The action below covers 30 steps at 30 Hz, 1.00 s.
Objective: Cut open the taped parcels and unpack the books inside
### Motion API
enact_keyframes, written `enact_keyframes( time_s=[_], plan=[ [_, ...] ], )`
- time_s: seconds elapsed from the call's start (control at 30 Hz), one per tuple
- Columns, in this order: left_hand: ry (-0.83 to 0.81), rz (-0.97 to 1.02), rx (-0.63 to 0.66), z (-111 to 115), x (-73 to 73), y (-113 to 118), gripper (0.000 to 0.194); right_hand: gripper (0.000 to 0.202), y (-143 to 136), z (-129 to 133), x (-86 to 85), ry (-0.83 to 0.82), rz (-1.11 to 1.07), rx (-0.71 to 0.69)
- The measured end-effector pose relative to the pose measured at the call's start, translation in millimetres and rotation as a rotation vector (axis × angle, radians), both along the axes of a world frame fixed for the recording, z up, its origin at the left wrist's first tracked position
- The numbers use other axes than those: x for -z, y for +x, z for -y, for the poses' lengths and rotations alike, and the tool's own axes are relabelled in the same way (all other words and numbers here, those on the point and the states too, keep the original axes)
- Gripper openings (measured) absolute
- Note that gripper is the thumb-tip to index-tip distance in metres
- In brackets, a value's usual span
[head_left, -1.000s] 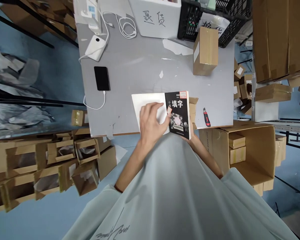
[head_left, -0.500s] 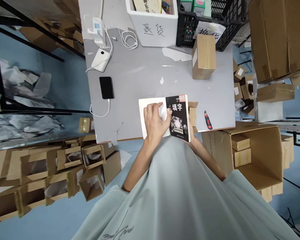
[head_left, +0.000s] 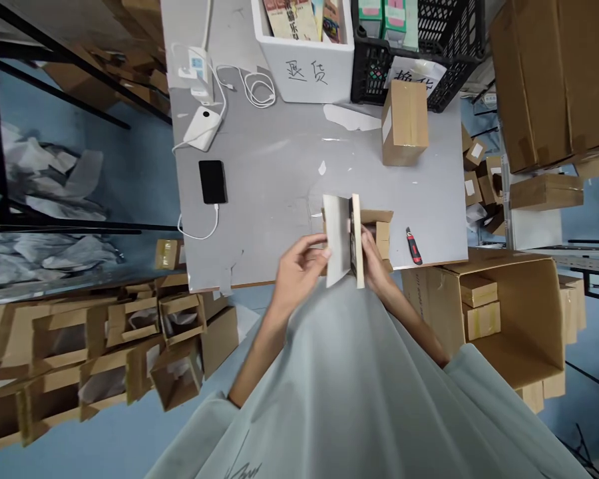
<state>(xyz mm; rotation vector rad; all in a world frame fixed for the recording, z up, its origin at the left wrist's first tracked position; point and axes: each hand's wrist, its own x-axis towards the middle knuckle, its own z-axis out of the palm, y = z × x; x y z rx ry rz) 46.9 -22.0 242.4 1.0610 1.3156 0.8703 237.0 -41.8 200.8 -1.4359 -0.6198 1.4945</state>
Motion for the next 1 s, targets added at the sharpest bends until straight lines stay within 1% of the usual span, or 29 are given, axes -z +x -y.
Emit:
enact_keyframes(
  time_s=[0.07, 0.13, 0.17, 0.27, 0.33, 0.4, 0.47, 0.53, 0.63, 0.8, 0.9, 1.0],
  plan=[
    [-0.009, 0.017, 0.020, 2, -5.8, 14, 0.058, 0.087, -1, 0, -2.2, 0.032, 0.022, -0.004],
    [-0.004, 0.002, -0.028, 1, -5.4, 20, 0.053, 0.087, -1, 1, -4.6, 0.081, 0.067, 0.010],
    [-0.001, -0.008, -0.062, -1, -2.5, 20, 0.050, 0.083, 0, 1, -5.7, 0.108, 0.110, 0.023],
    [-0.034, 0.007, -0.130, -10, 13.7, 10, 0.046, 0.060, 6, 3, -9.4, 0.180, 0.273, 0.068],
    [-0.075, 0.037, -0.149, -16, 26.5, 0, 0.048, 0.047, 11, 4, -12.6, 0.215, 0.358, 0.058],
    [-0.107, 0.061, -0.159, -19, 36.5, -9, 0.050, 0.040, 14, 5, -16.4, 0.236, 0.402, 0.018],
    [-0.127, 0.078, -0.169, -20, 41.5, -15, 0.050, 0.038, 14, 7, -20.1, 0.246, 0.425, -0.019],
    [-0.141, 0.088, -0.182, -18, 41.7, -18, 0.049, 0.036, 13, 8, -22.6, 0.252, 0.438, -0.038],
    [-0.144, 0.082, -0.194, -16, 37.7, -21, 0.047, 0.037, 11, 9, -23.5, 0.246, 0.448, -0.058],
    [-0.100, 0.099, -0.154, -14, 33.9, -22, 0.051, 0.041, 12, 7, -22.2, 0.203, 0.438, -0.080],
    [-0.067, 0.088, -0.173, -11, 32.8, -15, 0.051, 0.047, 8, 6, -24.2, 0.207, 0.451, -0.067],
    [-0.022, -0.002, -0.242, -7, 28.0, 0, 0.048, 0.053, -2, 8, -28.5, 0.180, 0.394, -0.124]
  ],
)
